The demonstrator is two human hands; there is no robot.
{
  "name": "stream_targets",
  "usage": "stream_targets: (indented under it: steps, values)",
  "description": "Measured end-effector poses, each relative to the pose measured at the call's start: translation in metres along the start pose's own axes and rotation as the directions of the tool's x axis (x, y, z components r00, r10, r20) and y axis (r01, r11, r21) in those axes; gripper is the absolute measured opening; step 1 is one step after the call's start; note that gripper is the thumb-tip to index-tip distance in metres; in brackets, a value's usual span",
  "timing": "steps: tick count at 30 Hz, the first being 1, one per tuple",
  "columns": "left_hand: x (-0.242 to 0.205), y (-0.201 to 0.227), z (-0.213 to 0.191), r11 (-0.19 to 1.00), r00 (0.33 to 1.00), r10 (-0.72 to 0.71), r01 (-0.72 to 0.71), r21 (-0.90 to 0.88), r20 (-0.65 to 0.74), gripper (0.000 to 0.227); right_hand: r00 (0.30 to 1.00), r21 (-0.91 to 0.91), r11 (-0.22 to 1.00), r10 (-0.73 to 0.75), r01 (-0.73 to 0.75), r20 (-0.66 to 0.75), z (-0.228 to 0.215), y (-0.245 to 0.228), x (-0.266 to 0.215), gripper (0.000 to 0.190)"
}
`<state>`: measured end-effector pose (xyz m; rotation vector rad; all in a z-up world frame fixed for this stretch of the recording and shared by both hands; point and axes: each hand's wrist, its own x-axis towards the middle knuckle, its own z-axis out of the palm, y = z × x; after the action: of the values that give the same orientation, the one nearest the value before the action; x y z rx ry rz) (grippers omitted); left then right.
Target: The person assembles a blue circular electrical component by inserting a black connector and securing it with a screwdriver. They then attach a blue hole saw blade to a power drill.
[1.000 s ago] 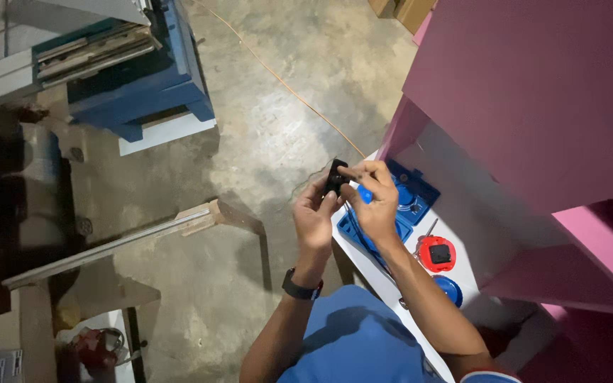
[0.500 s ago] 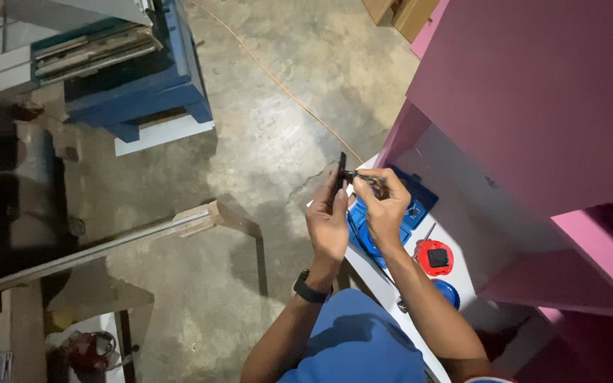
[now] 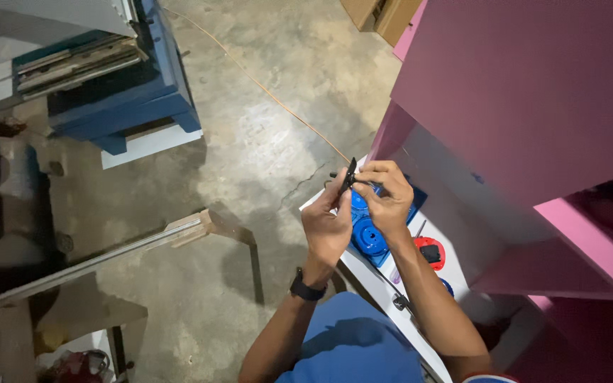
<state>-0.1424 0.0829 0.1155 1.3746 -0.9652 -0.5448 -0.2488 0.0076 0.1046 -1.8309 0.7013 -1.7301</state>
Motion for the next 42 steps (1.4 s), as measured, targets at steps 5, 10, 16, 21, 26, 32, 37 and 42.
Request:
stream_targets:
  steps: [5, 10, 16, 21, 26, 32, 37, 42]
  values:
    - [-0.006, 0.033, 0.001, 0.999, 0.999, 0.032, -0.032, 0.027, 0.001, 0.040, 0.990, -0.055, 0.994, 0.089, -0.096, -0.107, 0.002, -0.018, -0.011, 0.009]
    - [-0.007, 0.000, 0.007, 0.999, 0.999, 0.013, -0.010, -0.049, 0.048, 0.035, 0.962, 0.008, 0.973, 0.227, -0.229, -0.150, 0.003, -0.009, -0.026, 0.010]
    - [-0.014, 0.019, 0.015, 0.995, 1.000, 0.027, -0.028, -0.091, -0.010, 0.029, 0.845, 0.130, 0.897, 0.441, -0.421, -0.302, 0.015, -0.025, -0.024, 0.010]
    - [-0.012, -0.014, 0.014, 0.954, 0.997, -0.015, 0.039, -0.298, 0.081, 0.030, 0.857, 0.142, 0.902, 0.433, -0.409, -0.279, 0.012, -0.030, -0.018, 0.012]
    - [-0.005, -0.040, 0.015, 0.796, 0.973, -0.176, 0.232, -0.559, 0.153, 0.044, 0.893, 0.134, 0.924, 0.382, -0.359, -0.237, 0.006, -0.012, -0.034, 0.012]
    - [0.014, -0.042, -0.005, 0.541, 0.872, -0.139, 0.465, -0.701, 0.470, 0.071, 0.947, 0.145, 0.952, 0.289, -0.269, -0.140, 0.004, -0.006, -0.037, 0.013]
    - [0.024, -0.038, -0.023, 0.522, 0.851, -0.071, 0.476, -0.708, 0.520, 0.063, 0.944, 0.214, 0.926, 0.328, -0.311, -0.045, 0.003, -0.020, -0.033, 0.014]
    - [0.026, -0.041, -0.028, 0.417, 0.798, -0.048, 0.563, -0.714, 0.601, 0.067, 0.923, 0.282, 0.894, 0.379, -0.348, -0.062, 0.007, -0.045, -0.023, 0.013]
